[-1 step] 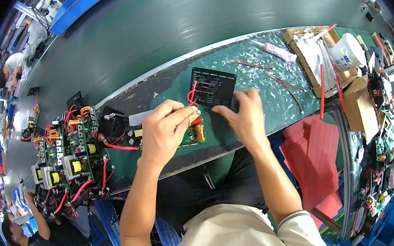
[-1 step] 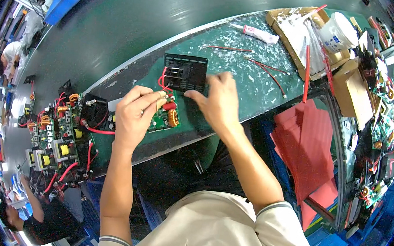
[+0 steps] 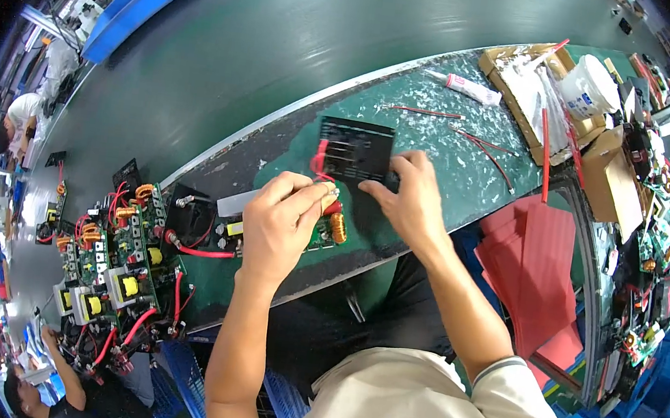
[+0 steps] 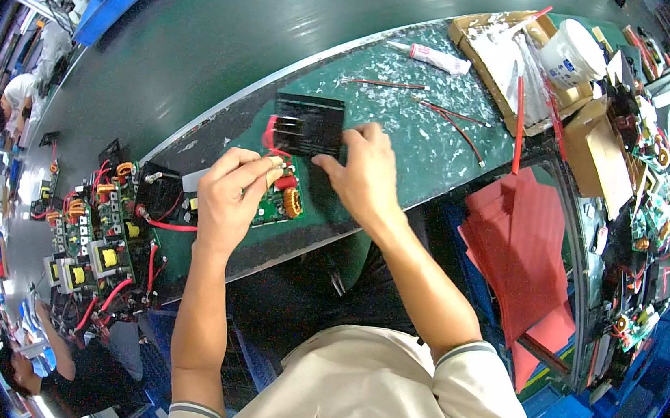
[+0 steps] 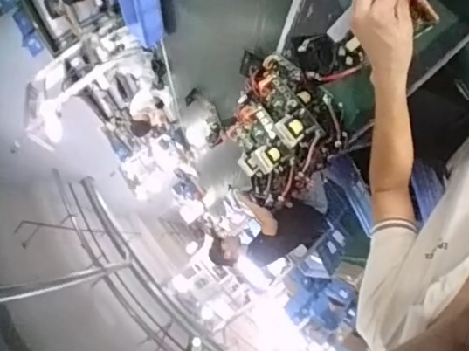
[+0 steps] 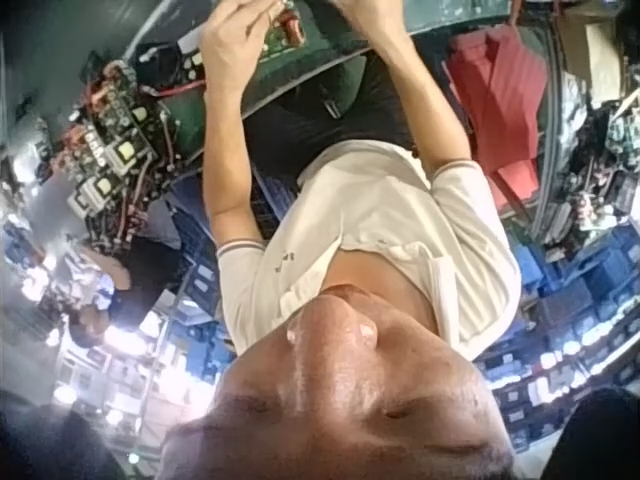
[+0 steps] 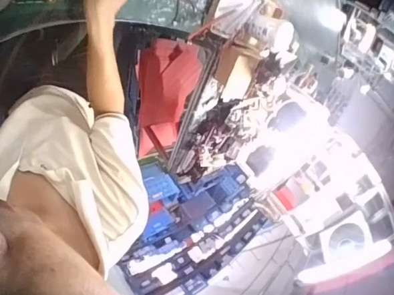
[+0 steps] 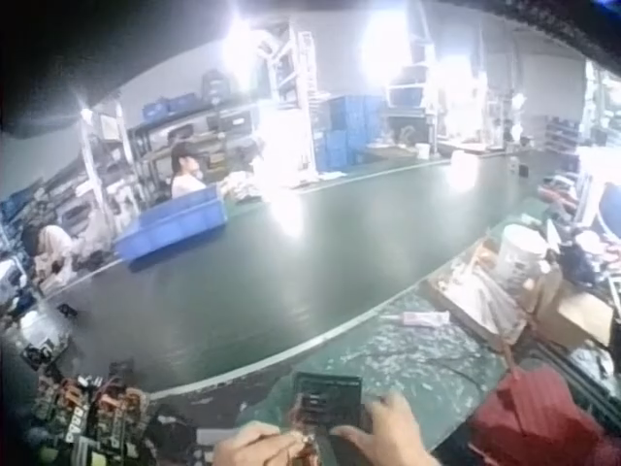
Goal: Manually assembling electronic components, applying sealant, and connecting wires on circuit boards on a production line.
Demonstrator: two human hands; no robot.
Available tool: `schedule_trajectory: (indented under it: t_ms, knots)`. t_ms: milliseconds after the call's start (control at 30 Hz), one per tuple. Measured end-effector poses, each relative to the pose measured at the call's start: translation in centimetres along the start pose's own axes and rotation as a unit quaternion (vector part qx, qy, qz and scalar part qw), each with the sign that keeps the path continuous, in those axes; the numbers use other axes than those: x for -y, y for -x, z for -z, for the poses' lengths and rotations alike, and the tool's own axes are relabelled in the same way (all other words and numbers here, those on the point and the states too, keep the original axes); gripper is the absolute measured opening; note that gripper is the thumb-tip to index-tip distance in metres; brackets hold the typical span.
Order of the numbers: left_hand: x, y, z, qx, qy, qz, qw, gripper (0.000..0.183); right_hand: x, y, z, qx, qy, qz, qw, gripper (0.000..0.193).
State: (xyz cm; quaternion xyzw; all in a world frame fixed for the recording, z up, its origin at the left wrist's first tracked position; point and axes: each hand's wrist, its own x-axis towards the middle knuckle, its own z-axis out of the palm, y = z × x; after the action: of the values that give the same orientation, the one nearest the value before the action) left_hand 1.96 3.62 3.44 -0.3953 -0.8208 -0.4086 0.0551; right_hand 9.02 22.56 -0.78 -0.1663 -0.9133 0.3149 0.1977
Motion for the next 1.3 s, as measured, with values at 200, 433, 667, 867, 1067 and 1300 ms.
schedule_trajectory:
  t_ms: [200, 433, 667, 867, 1067, 1300]
  knots:
    - [0.0, -0.3, -1.3, -0.042, -0.034, -0.003, 0.999, 0.016, 3.8, 0.6, 1.9, -0.065, -0.185, -0.016, 0.98, 0.031]
    - [0.4, -0.5, -1.7, -0.02, -0.058, -0.009, 0.998, 0.018, 1.7, 0.4, -0.8, -0.022, -0.269, 0.016, 0.963, 0.034]
    - [0.8, -0.4, -1.6, -0.011, -0.052, 0.012, 0.999, 0.019, 1.7, -0.4, -1.2, 0.16, -0.278, -0.091, 0.943, 0.019]
    - [0.1, -0.9, -1.4, -0.038, -0.103, 0.02, 0.994, 0.021, 1.9, -0.1, -0.3, 0.047, -0.259, 0.006, 0.965, 0.021]
    - [0.0, -1.1, -1.2, -0.029, -0.1, 0.017, 0.994, 0.022, 2.2, 0.1, -0.7, 0.02, -0.266, 0.037, 0.963, 0.032]
    - [0.1, -1.5, -1.2, -0.019, -0.109, -0.009, 0.994, 0.02, 2.1, 0.2, -0.7, 0.02, -0.225, 0.081, 0.971, 0.042]
